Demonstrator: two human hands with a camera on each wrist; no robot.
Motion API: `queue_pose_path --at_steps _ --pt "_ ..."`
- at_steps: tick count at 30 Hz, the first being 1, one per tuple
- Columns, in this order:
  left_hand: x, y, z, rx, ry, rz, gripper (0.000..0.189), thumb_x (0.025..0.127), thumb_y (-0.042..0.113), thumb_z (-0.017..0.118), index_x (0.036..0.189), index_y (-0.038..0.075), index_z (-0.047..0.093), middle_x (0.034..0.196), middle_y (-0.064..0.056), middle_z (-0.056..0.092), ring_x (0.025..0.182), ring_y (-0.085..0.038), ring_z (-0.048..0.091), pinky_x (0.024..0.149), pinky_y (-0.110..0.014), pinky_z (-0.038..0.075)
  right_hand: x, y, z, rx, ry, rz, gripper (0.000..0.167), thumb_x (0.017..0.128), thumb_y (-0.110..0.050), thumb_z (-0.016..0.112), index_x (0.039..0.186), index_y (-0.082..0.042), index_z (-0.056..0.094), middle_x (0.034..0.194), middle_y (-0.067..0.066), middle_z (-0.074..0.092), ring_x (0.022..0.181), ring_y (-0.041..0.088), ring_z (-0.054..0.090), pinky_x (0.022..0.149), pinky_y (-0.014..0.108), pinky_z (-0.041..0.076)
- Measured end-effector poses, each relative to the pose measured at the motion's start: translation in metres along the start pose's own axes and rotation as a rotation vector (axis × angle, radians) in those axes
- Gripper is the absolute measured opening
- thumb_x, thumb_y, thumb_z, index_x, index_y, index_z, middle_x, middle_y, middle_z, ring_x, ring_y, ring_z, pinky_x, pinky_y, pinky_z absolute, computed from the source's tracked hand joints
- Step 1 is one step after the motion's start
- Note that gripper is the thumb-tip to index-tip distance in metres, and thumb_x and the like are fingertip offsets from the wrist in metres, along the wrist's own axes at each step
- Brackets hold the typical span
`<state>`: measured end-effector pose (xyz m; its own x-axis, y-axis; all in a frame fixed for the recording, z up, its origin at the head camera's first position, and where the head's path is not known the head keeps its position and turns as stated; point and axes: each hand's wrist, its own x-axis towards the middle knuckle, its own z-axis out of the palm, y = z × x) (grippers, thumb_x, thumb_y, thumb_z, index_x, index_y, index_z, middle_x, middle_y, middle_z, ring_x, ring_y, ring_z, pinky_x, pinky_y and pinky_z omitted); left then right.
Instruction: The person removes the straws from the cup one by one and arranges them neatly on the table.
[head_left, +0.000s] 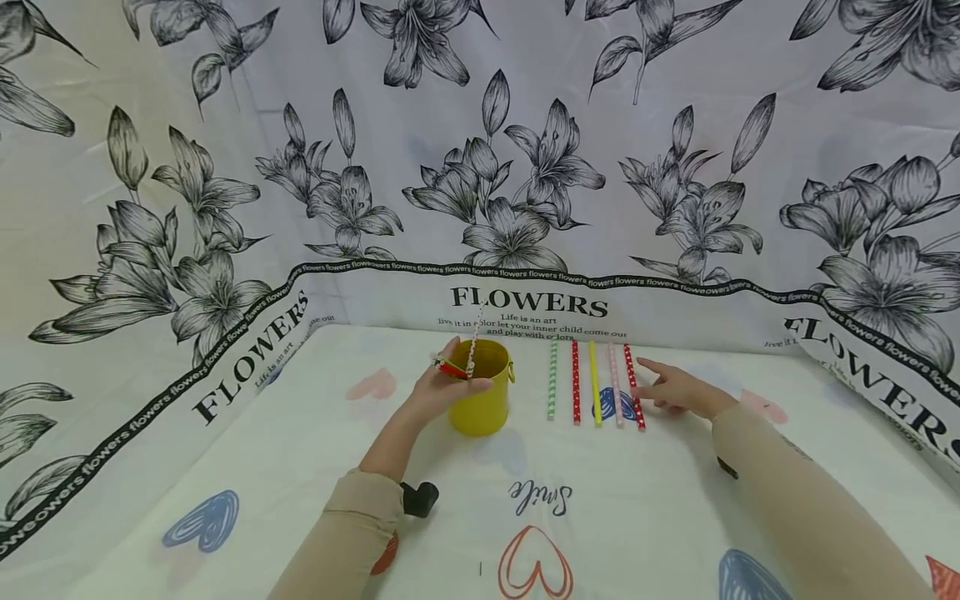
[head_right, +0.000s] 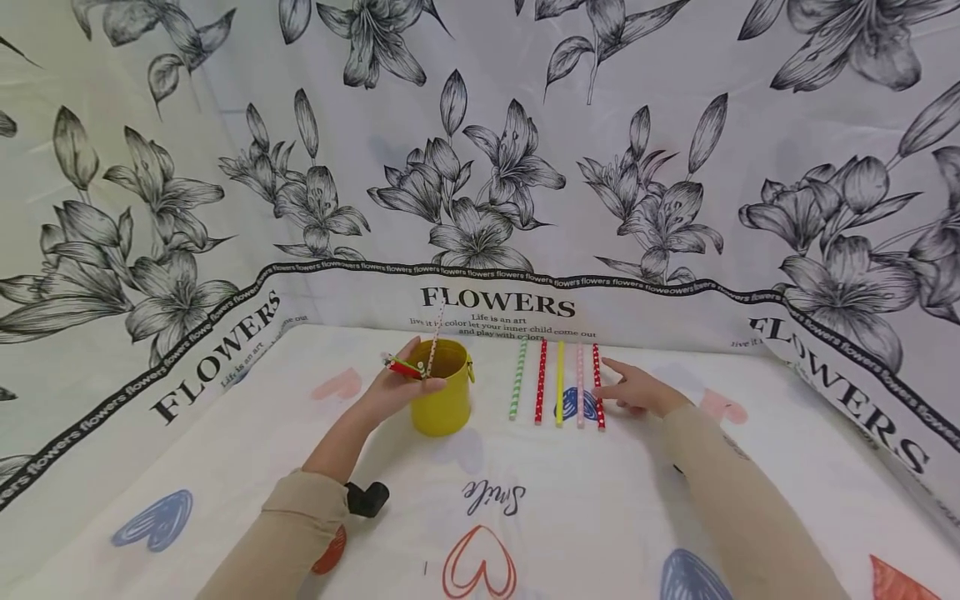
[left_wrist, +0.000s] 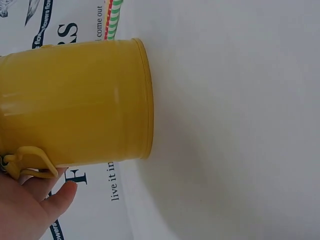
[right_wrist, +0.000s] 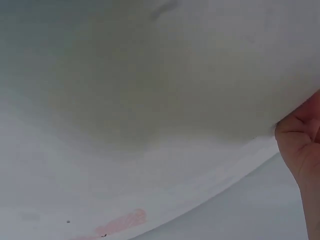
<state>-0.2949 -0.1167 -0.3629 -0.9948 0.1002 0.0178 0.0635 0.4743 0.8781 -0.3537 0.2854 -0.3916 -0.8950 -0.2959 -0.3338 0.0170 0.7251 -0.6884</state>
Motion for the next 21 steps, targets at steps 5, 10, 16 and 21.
queue_pose_path --at_steps 5,10,16,21 --pt "0.001 0.001 0.004 0.084 -0.005 0.015 0.106 0.078 0.047 0.078 0.157 0.013 0.016 0.155 -0.016 0.031 0.141 -0.040 0.027 0.111 -0.061 0.023 -0.013 0.001 0.004 0.062 0.046 -0.048 0.085 0.097 -0.039 0.058 0.155 -0.003 0.007 0.137 0.034 0.038 0.109 0.038 0.050 0.078 0.040 0.053" --pt "0.002 -0.001 0.001 0.139 -0.026 0.092 0.105 0.080 0.043 0.078 0.156 0.009 0.015 0.152 -0.015 0.036 0.140 -0.040 0.029 0.110 -0.061 0.024 -0.023 -0.018 0.010 0.048 0.132 -0.167 0.080 0.098 -0.037 0.057 0.155 -0.003 0.012 0.144 0.033 0.032 0.127 0.049 0.039 0.095 0.060 0.044" --pt "0.005 -0.006 -0.001 0.125 -0.017 0.125 0.114 0.077 0.043 0.081 0.157 0.009 0.006 0.147 -0.016 0.044 0.137 -0.040 0.035 0.110 -0.061 0.025 -0.030 -0.056 0.016 0.070 0.227 -0.356 0.067 0.099 -0.028 0.057 0.154 -0.009 0.024 0.142 0.025 0.041 0.124 0.041 0.045 0.096 0.059 0.044" --pt "0.007 -0.012 -0.002 -0.010 -0.042 0.165 0.118 0.079 0.031 0.083 0.155 0.007 -0.004 0.144 -0.015 0.048 0.136 -0.034 0.039 0.113 -0.058 0.020 -0.028 -0.094 0.029 0.154 0.231 -0.515 0.055 0.099 -0.020 0.057 0.149 -0.007 0.037 0.136 0.020 0.051 0.120 0.034 0.049 0.098 0.056 0.044"
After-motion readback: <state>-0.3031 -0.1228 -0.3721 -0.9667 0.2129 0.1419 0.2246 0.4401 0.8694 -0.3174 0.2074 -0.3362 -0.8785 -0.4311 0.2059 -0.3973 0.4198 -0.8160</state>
